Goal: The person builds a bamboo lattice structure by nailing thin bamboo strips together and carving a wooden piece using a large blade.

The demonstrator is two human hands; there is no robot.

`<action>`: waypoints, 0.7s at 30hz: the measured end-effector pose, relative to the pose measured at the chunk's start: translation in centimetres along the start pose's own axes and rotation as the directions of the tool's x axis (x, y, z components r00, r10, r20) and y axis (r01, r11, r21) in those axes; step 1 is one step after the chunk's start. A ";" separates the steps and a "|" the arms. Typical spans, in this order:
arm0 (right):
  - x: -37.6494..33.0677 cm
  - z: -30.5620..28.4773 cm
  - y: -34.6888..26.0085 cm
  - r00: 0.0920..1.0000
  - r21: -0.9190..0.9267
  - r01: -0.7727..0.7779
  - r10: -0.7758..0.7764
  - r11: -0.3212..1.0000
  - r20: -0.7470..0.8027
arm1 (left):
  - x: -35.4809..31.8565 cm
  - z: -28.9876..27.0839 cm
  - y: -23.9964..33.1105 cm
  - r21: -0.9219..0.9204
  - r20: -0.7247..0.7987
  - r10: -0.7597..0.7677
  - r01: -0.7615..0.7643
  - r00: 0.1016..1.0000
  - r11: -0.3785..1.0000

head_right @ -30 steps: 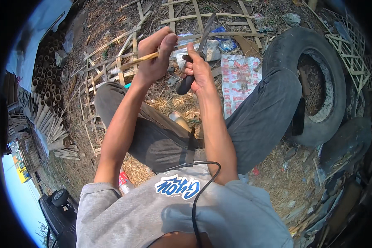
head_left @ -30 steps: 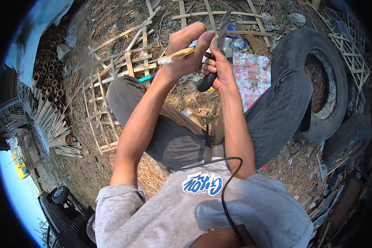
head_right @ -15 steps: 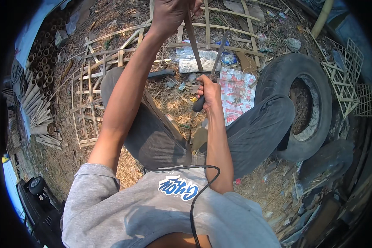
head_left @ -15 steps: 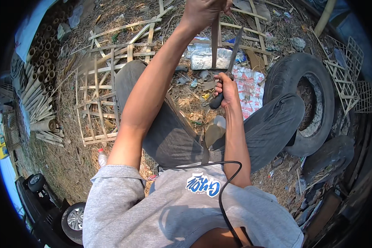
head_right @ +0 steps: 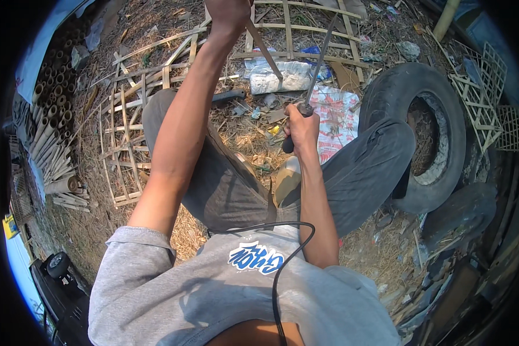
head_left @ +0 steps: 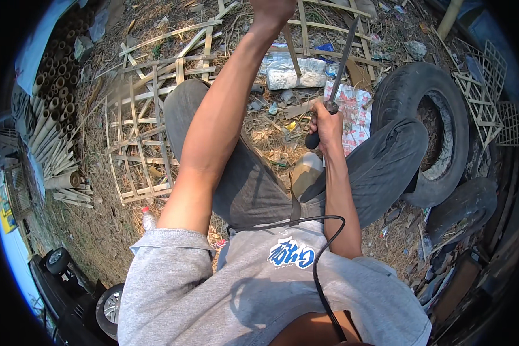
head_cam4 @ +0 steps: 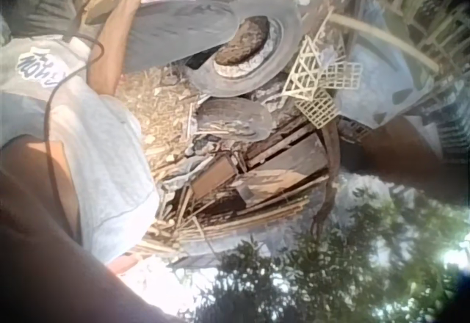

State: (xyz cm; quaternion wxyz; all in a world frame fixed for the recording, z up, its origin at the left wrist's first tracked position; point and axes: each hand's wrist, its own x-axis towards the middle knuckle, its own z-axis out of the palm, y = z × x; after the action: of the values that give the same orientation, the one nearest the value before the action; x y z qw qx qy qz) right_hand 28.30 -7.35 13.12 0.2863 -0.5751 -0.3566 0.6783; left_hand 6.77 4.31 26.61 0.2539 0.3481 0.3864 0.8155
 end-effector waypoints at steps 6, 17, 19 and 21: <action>-1.8 0.6 -2.7 1.000 -0.105 0.013 -0.014 0.994 -0.004 | -1.0 -1.1 -0.1 0.282 -0.130 0.267 -0.222 0.955 0.933; 2.1 3.0 7.1 0.997 -0.417 -0.069 0.050 0.906 -0.057 | -2.4 -0.2 0.6 0.429 -0.188 0.324 -0.219 0.927 0.877; 3.4 3.4 7.0 0.957 -0.245 -0.279 0.290 0.928 0.005 | -2.3 -0.8 -0.3 0.417 -0.200 0.316 -0.212 0.927 0.884; 2.6 2.4 7.5 0.935 -0.203 -0.343 0.355 0.917 0.024 | -3.6 -0.9 -0.4 0.429 -0.229 0.286 -0.167 0.930 0.888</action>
State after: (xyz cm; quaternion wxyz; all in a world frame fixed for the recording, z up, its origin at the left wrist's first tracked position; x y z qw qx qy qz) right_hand 25.69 -10.02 5.79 0.0919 -0.6341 -0.3216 0.6972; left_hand 8.36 1.64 24.56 0.0206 0.3142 0.5344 0.7844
